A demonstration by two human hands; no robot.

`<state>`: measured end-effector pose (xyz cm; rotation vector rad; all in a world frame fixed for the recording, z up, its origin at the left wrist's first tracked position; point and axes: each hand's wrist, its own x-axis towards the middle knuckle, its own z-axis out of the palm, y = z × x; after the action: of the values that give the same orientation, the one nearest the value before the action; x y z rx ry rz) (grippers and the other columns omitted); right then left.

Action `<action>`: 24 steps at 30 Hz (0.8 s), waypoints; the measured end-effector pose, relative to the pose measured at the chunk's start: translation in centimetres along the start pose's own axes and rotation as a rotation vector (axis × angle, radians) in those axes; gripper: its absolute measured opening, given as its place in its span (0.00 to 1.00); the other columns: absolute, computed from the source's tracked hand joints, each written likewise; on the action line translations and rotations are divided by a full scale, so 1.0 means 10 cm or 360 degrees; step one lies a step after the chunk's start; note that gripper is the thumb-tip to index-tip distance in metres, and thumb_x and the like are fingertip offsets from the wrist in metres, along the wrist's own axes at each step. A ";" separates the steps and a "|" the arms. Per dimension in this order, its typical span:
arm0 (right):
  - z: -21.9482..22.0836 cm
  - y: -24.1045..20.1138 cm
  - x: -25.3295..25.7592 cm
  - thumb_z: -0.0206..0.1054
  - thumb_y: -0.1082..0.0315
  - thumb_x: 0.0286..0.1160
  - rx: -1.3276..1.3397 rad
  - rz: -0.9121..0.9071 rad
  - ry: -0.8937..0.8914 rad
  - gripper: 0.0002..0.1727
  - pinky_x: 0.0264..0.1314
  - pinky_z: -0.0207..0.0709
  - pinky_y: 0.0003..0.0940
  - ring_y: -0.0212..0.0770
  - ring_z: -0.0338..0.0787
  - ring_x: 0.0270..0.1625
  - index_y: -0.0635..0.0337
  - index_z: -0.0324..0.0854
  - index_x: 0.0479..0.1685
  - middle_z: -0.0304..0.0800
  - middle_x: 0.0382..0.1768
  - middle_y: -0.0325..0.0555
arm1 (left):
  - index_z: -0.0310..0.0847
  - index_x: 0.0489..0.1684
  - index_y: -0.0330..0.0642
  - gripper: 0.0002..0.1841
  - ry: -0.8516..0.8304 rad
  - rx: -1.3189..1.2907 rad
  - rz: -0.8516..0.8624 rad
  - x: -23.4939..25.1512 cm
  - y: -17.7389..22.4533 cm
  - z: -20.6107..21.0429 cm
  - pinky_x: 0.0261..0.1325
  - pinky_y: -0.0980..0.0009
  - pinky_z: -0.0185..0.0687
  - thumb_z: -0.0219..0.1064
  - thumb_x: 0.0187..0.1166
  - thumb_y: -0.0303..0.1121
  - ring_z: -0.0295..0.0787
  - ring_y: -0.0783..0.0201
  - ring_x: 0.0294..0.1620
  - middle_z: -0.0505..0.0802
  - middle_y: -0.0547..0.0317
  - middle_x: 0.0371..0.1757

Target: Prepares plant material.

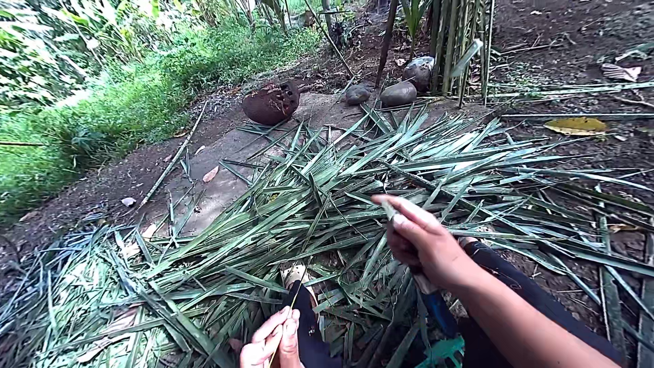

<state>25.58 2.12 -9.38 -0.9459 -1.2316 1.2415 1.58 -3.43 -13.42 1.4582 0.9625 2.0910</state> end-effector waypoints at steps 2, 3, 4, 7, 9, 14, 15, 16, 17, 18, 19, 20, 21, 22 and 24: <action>0.19 0.03 -0.16 0.45 0.66 0.88 -0.0046 0.0050 -0.0543 0.26 0.17 0.61 0.16 0.19 0.66 0.17 0.57 0.66 0.85 0.70 0.21 0.26 | 0.86 0.45 0.57 0.08 -0.0052 -0.0005 0.0043 -0.01 0.00 0.07 0.55 0.78 0.91 0.70 0.80 0.27 0.95 0.75 0.51 0.97 0.75 0.50; 0.32 0.05 -0.23 0.46 0.66 0.89 -0.0005 0.0100 -0.0742 0.26 0.17 0.62 0.16 0.20 0.67 0.17 0.56 0.64 0.86 0.71 0.23 0.29 | 0.86 0.46 0.57 0.08 -0.0075 -0.0015 0.0059 -0.02 0.02 0.09 0.56 0.78 0.90 0.70 0.80 0.27 0.94 0.76 0.52 0.97 0.75 0.51; 0.44 0.06 -0.29 0.46 0.67 0.90 0.0067 0.0158 -0.0879 0.27 0.18 0.62 0.17 0.20 0.67 0.18 0.55 0.62 0.88 0.72 0.24 0.30 | 0.87 0.46 0.58 0.09 -0.0093 -0.0028 0.0073 -0.04 0.04 0.12 0.56 0.78 0.90 0.70 0.80 0.27 0.94 0.76 0.53 0.96 0.76 0.52; 0.71 0.09 -0.40 0.44 0.70 0.89 0.0381 0.0227 -0.1006 0.28 0.20 0.62 0.16 0.21 0.67 0.19 0.55 0.60 0.89 0.70 0.23 0.30 | 0.90 0.47 0.57 0.09 -0.0134 -0.0107 0.0122 -0.09 0.06 0.18 0.58 0.80 0.87 0.70 0.81 0.28 0.93 0.77 0.54 0.96 0.77 0.52; 0.76 0.13 -0.41 0.44 0.71 0.90 0.0527 0.0189 -0.1014 0.25 0.19 0.59 0.15 0.20 0.65 0.19 0.56 0.64 0.84 0.69 0.23 0.28 | 0.90 0.48 0.56 0.08 -0.0162 -0.0099 0.0159 -0.11 0.08 0.19 0.59 0.81 0.86 0.69 0.81 0.29 0.92 0.79 0.54 0.96 0.78 0.52; 0.61 0.07 -0.26 0.43 0.68 0.89 0.0588 0.0078 -0.0580 0.25 0.19 0.62 0.13 0.17 0.67 0.18 0.55 0.67 0.83 0.71 0.20 0.22 | 0.90 0.49 0.55 0.07 -0.0265 -0.0033 0.0184 -0.12 0.10 0.13 0.55 0.82 0.89 0.69 0.83 0.30 0.93 0.78 0.54 0.96 0.78 0.53; 0.52 0.04 -0.18 0.43 0.67 0.89 0.0617 0.0053 -0.0381 0.25 0.20 0.64 0.14 0.17 0.69 0.17 0.51 0.67 0.82 0.71 0.19 0.22 | 0.90 0.50 0.55 0.07 -0.0281 -0.0046 0.0195 -0.12 0.10 0.12 0.55 0.81 0.89 0.68 0.83 0.30 0.93 0.77 0.54 0.95 0.77 0.54; 0.43 0.01 -0.10 0.42 0.66 0.87 0.0660 0.0035 -0.0176 0.25 0.19 0.65 0.14 0.18 0.68 0.16 0.48 0.68 0.81 0.71 0.17 0.23 | 0.90 0.50 0.55 0.07 -0.0282 -0.0044 0.0200 -0.12 0.10 0.10 0.56 0.81 0.89 0.68 0.83 0.30 0.93 0.76 0.54 0.95 0.76 0.53; 0.33 -0.02 -0.04 0.41 0.66 0.87 0.0655 0.0020 -0.0048 0.26 0.19 0.64 0.14 0.19 0.67 0.14 0.45 0.67 0.83 0.69 0.15 0.24 | 0.89 0.49 0.55 0.07 -0.0272 -0.0037 0.0199 -0.12 0.10 0.08 0.56 0.80 0.89 0.68 0.83 0.29 0.93 0.76 0.54 0.96 0.76 0.53; 0.26 -0.04 -0.02 0.40 0.66 0.87 0.0601 -0.0004 -0.0064 0.28 0.19 0.62 0.14 0.18 0.65 0.15 0.44 0.64 0.86 0.68 0.16 0.25 | 0.90 0.49 0.55 0.07 -0.0257 -0.0031 0.0195 -0.12 0.08 0.07 0.56 0.80 0.89 0.69 0.82 0.29 0.94 0.76 0.54 0.96 0.76 0.53; 0.23 -0.05 -0.05 0.42 0.66 0.87 0.0533 -0.0008 -0.0186 0.28 0.19 0.61 0.13 0.18 0.65 0.15 0.45 0.62 0.87 0.68 0.16 0.23 | 0.90 0.49 0.56 0.07 -0.0242 -0.0027 0.0194 -0.12 0.05 0.08 0.56 0.80 0.89 0.69 0.82 0.30 0.94 0.76 0.54 0.96 0.77 0.53; 0.24 -0.04 -0.10 0.44 0.65 0.86 0.0472 0.0014 -0.0385 0.28 0.18 0.60 0.12 0.16 0.65 0.16 0.48 0.61 0.87 0.68 0.18 0.22 | 0.90 0.49 0.56 0.07 -0.0232 -0.0030 0.0193 -0.12 0.03 0.10 0.57 0.80 0.89 0.69 0.82 0.30 0.94 0.76 0.54 0.96 0.77 0.53; 0.27 -0.02 -0.17 0.45 0.65 0.86 0.0447 0.0065 -0.0605 0.28 0.17 0.59 0.11 0.16 0.65 0.16 0.50 0.61 0.86 0.68 0.19 0.21 | 0.90 0.49 0.57 0.08 -0.0228 -0.0039 0.0195 -0.12 0.02 0.11 0.56 0.80 0.89 0.69 0.82 0.30 0.93 0.77 0.54 0.96 0.78 0.53; 0.33 0.01 -0.22 0.46 0.64 0.87 0.0445 0.0127 -0.0818 0.27 0.17 0.59 0.11 0.15 0.65 0.17 0.51 0.61 0.86 0.68 0.19 0.22 | 0.90 0.49 0.57 0.08 -0.0227 -0.0050 0.0198 -0.11 0.02 0.13 0.56 0.80 0.89 0.69 0.82 0.30 0.93 0.77 0.54 0.96 0.78 0.53; 0.48 0.03 -0.33 0.46 0.67 0.87 0.0459 0.0236 -0.1063 0.28 0.17 0.58 0.13 0.17 0.65 0.17 0.52 0.60 0.88 0.68 0.20 0.25 | 0.90 0.50 0.56 0.08 -0.0223 -0.0070 0.0199 -0.12 0.04 0.15 0.56 0.81 0.88 0.69 0.82 0.30 0.93 0.78 0.54 0.96 0.77 0.54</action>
<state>21.10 -1.57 -9.51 -0.4174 -1.4438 1.8861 3.46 -4.03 -13.61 1.6561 0.7860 2.0493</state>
